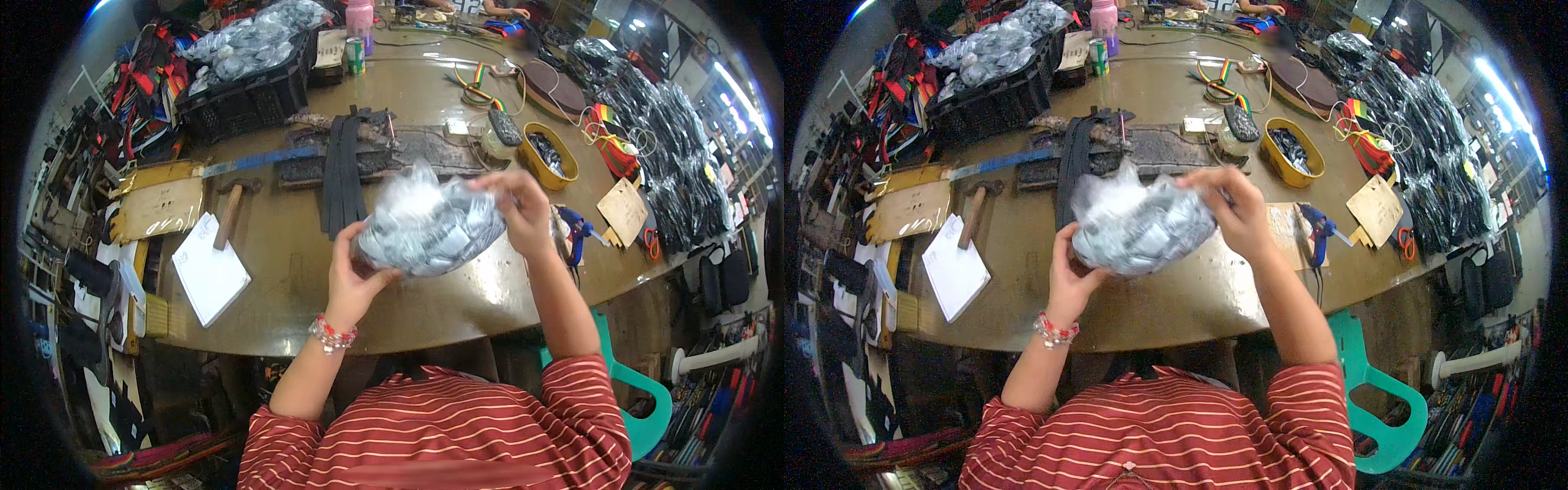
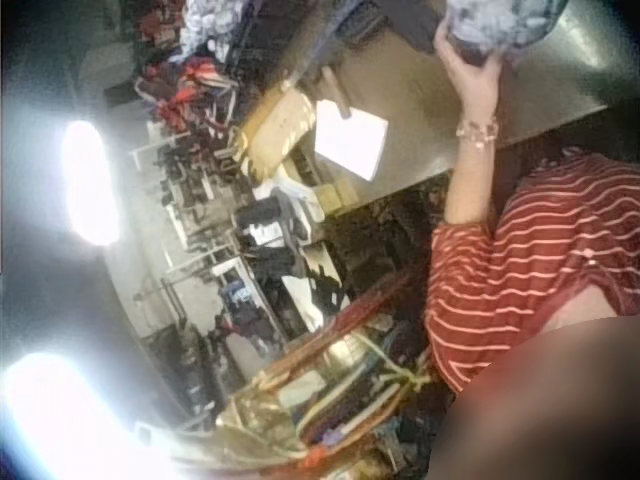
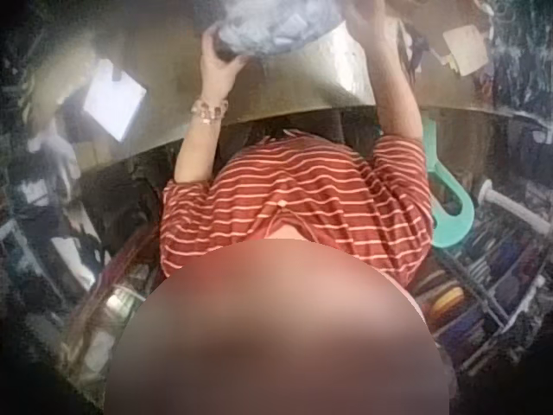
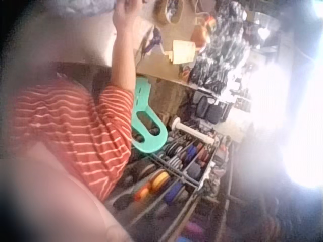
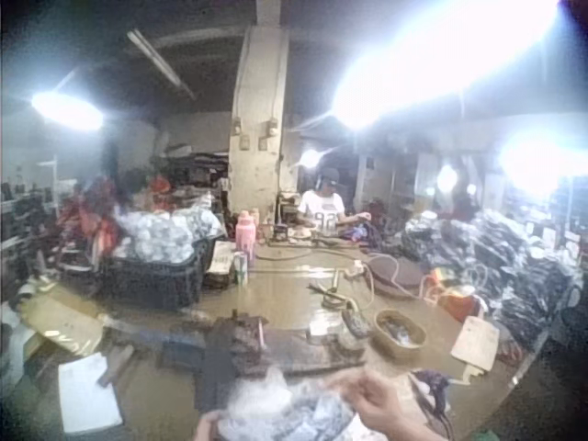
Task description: The person assembles black fabric bag components at a cluttered workbench. They apply hot glue to edges, attach white labels, and pack finished items into plastic bags. The person also retrieves a cardboard box from a nearby shelf and places it on the table.
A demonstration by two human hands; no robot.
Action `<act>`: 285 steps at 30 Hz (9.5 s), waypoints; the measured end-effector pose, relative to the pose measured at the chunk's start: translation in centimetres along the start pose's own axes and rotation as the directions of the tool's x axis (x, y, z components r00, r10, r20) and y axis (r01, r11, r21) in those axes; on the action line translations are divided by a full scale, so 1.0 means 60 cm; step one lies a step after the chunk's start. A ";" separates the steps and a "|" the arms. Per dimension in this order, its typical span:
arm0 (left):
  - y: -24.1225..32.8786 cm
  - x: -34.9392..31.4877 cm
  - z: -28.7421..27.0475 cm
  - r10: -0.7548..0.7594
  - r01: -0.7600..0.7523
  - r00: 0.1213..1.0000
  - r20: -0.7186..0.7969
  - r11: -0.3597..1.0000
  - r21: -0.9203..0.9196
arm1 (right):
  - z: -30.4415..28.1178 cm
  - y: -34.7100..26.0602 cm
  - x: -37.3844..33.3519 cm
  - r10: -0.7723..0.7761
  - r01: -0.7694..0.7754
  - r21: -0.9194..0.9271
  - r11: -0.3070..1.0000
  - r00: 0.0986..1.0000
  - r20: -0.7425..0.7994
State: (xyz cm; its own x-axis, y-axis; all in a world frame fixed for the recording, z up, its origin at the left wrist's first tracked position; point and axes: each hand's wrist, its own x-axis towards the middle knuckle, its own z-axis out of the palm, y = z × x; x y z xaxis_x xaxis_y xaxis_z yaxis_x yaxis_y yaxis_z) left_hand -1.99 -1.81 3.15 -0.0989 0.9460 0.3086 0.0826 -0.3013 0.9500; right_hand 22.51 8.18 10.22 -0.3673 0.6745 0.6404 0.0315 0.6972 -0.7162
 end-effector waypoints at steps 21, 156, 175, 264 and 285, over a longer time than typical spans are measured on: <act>-0.032 -0.046 0.007 -0.172 0.164 0.983 0.072 0.981 0.104 | 0.099 -0.017 -0.120 0.541 -0.644 0.487 0.589 0.763 0.354; -0.093 -0.046 0.024 -0.097 0.506 0.860 0.501 0.289 -0.812 | 0.091 -0.004 -0.239 0.747 -0.448 0.825 0.345 0.664 0.049; 0.002 -0.026 -0.075 0.249 -0.217 0.968 -0.007 0.858 0.465 | 0.038 -0.076 -0.127 -0.027 -0.052 -0.285 0.957 0.963 -0.268; 0.073 0.092 0.023 -0.168 0.064 0.975 -0.145 0.838 -0.541 | 0.118 -0.078 -0.045 0.532 -0.496 -0.290 0.818 0.845 0.054; 0.139 0.153 -0.008 0.000 -0.043 0.998 -0.056 0.644 -0.764 | 0.150 -0.051 -0.085 0.157 -0.047 -0.654 0.755 0.981 0.111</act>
State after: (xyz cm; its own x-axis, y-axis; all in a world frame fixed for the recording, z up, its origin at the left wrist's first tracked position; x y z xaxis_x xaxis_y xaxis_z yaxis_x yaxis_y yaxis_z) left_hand -2.67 4.34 13.94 -0.1542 0.9379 0.3109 -0.7004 -0.3257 0.6351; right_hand 15.93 0.42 6.62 -0.4590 0.7445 0.4849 0.6488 0.6537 -0.3895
